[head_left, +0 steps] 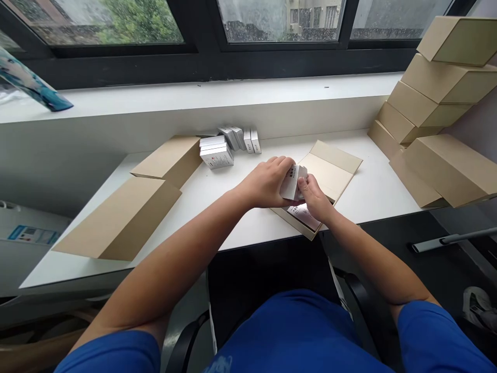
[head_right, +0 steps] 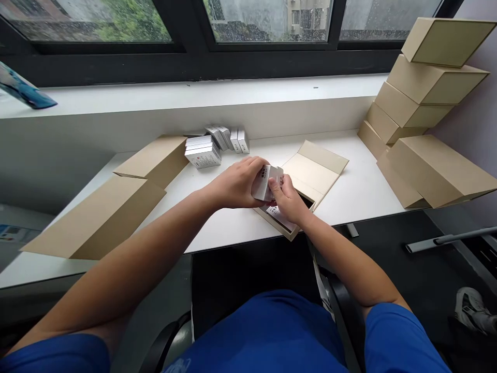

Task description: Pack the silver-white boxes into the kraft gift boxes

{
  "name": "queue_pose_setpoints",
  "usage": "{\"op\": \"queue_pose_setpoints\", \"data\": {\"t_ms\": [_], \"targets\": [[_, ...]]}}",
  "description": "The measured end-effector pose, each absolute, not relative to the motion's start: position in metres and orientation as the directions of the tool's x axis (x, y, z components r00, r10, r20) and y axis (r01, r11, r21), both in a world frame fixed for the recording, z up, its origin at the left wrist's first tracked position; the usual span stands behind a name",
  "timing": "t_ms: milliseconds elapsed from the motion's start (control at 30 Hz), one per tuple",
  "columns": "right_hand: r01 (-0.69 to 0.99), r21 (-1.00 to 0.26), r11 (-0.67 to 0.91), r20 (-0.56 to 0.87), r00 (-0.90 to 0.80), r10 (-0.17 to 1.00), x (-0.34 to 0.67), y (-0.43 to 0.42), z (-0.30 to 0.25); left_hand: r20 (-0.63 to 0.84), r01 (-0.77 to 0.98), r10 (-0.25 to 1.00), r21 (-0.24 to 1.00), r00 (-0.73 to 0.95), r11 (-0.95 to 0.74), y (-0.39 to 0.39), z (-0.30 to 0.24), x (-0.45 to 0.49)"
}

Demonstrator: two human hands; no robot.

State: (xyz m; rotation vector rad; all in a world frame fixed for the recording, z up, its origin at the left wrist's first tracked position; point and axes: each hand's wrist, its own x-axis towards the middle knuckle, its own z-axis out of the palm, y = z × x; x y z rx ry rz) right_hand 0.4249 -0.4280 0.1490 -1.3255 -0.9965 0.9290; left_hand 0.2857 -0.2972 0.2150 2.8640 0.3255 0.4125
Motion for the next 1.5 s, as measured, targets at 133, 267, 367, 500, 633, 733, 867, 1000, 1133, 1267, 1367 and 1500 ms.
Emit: {"op": "queue_pose_setpoints", "data": {"t_ms": [133,267,367,500,633,733,867,1000,1133,1267,1367,1500], "targets": [[-0.072,-0.997,-0.008,-0.026,0.262,0.965,0.423,-0.428,0.147,0.221,0.162,0.217,0.243,0.951,-0.957,-0.296,0.211,0.284],[-0.102,-0.989,-0.109,-0.131,0.244,0.961,0.424,-0.428,0.146,0.165,0.151,0.199,0.263,0.966,-0.953,-0.29,0.206,0.285],[-0.001,-0.988,-0.156,-0.153,0.214,0.965,0.434,-0.431,0.143,0.132,0.142,0.183,0.271,0.974,-0.952,-0.279,0.202,0.286],[0.3,-0.947,-0.112,-0.037,0.245,0.969,0.453,-0.439,0.138,0.028,0.14,0.148,0.181,0.989,-0.973,-0.264,0.201,0.288],[0.659,-0.748,-0.079,0.032,0.155,0.987,0.456,-0.446,0.139,-0.104,0.118,0.109,0.092,0.989,-0.989,-0.258,0.203,0.297],[0.781,-0.619,-0.086,-0.04,0.078,0.996,0.45,-0.446,0.143,-0.178,0.127,0.117,0.042,0.977,-0.991,-0.256,0.203,0.308],[0.838,-0.54,-0.081,-0.041,0.071,0.997,0.444,-0.443,0.146,-0.225,0.107,0.102,0.01,0.969,-0.994,-0.257,0.199,0.322],[0.832,-0.551,-0.059,0.0,0.071,0.998,0.445,-0.445,0.143,-0.19,0.092,0.083,0.041,0.978,-0.995,-0.261,0.191,0.326],[0.764,-0.643,-0.049,0.105,0.151,0.983,0.45,-0.455,0.137,-0.151,0.089,0.062,0.182,0.987,-0.979,-0.266,0.181,0.325],[0.673,-0.74,0.012,0.236,0.242,0.941,0.454,-0.463,0.132,-0.297,0.056,0.019,0.117,0.955,-0.992,-0.269,0.169,0.328],[0.703,-0.711,0.014,0.242,0.226,0.943,0.456,-0.463,0.128,-0.368,0.042,0.029,0.027,0.929,-0.999,-0.273,0.164,0.331],[0.721,-0.693,0.012,0.248,0.223,0.943,0.457,-0.46,0.124,-0.392,0.088,0.104,-0.06,0.914,-0.994,-0.28,0.164,0.331]]}}
